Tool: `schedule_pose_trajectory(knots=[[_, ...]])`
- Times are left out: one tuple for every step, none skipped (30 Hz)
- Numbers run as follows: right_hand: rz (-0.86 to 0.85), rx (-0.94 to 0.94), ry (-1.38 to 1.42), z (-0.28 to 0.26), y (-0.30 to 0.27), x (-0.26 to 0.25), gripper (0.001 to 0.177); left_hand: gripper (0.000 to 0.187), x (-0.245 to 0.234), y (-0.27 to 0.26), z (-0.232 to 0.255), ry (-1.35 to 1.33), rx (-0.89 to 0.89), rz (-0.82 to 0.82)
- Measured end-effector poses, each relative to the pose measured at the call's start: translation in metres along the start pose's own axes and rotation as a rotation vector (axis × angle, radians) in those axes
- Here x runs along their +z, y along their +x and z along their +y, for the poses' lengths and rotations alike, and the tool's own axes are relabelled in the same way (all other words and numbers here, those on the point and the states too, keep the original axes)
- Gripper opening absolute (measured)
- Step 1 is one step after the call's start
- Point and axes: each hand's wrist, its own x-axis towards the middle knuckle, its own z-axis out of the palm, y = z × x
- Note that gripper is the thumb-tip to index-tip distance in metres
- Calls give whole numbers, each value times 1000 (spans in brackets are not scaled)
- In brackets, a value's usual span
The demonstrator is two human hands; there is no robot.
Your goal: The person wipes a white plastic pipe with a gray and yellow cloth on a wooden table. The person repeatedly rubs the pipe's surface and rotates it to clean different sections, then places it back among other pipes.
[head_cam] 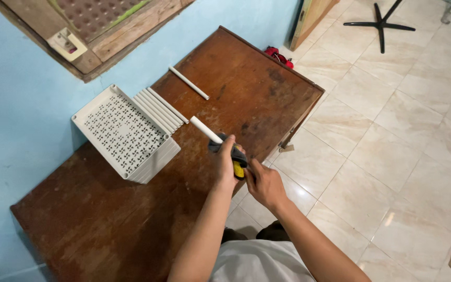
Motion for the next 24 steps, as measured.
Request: schedule_pose_trajectory(knots=[[-15,3,8,2,4,-3,19,32,3,0,-7,-20,-58,-20],[-29,5,15,3,7,-7,20,32,6,3,-9,31,-42,-36],[-48,9,23,5,8,-11,20,31,9,7,-6,81,-27,-49],[-55,30,47,7,8,-15,20,31,12,12,-1,130,-11,-62],[-65,49,72,9,7,-18,21,29,14,19,5,131,5,-51],[-76,68,98,12,5,-21,22,28,15,27,14,131,21,-41],[-89,76,113,14,3,-26,22,28,18,36,26,96,73,-47],[-102,83,127,15,-2,-31,21,28,21,40,32,60,125,-52],[-116,83,143,17,-3,-34,21,28,24,42,34,86,158,-48],[-117,112,154,20,-2,-36,20,27,28,44,35,111,191,-43],[-125,142,172,21,-3,-38,20,27,28,40,35,141,225,-30],[-132,172,189,22,-2,-39,20,27,33,37,26,110,190,8],[-103,180,219,24,0,-39,20,26,41,34,13,79,151,45],[-74,187,248,26,6,-38,20,29,45,25,-2,144,148,-20],[-50,197,274,29,10,-39,20,31,46,13,-18,205,143,-82],[-44,166,234,33,14,-42,20,32,49,5,-29,179,107,-72],[-35,131,193,37,19,-46,20,33,52,0,-37,152,74,-67],[-26,95,153,40,22,-49,20,36,55,-3,-41,124,41,-62],[-40,83,170,43,20,-51,20,36,56,-4,-39,151,73,-101],[-54,71,187,46,18,-54,21,35,56,-3,-34,178,105,-140],[-69,61,203,50,14,-56,21,35,57,0,-28,203,134,-177],[-98,89,211,54,10,-58,21,35,58,3,-22,190,154,-162],[-129,120,222,57,2,-59,22,34,58,6,-14,181,172,-145],[-159,152,234,60,-6,-60,22,34,58,8,-7,172,191,-127]])
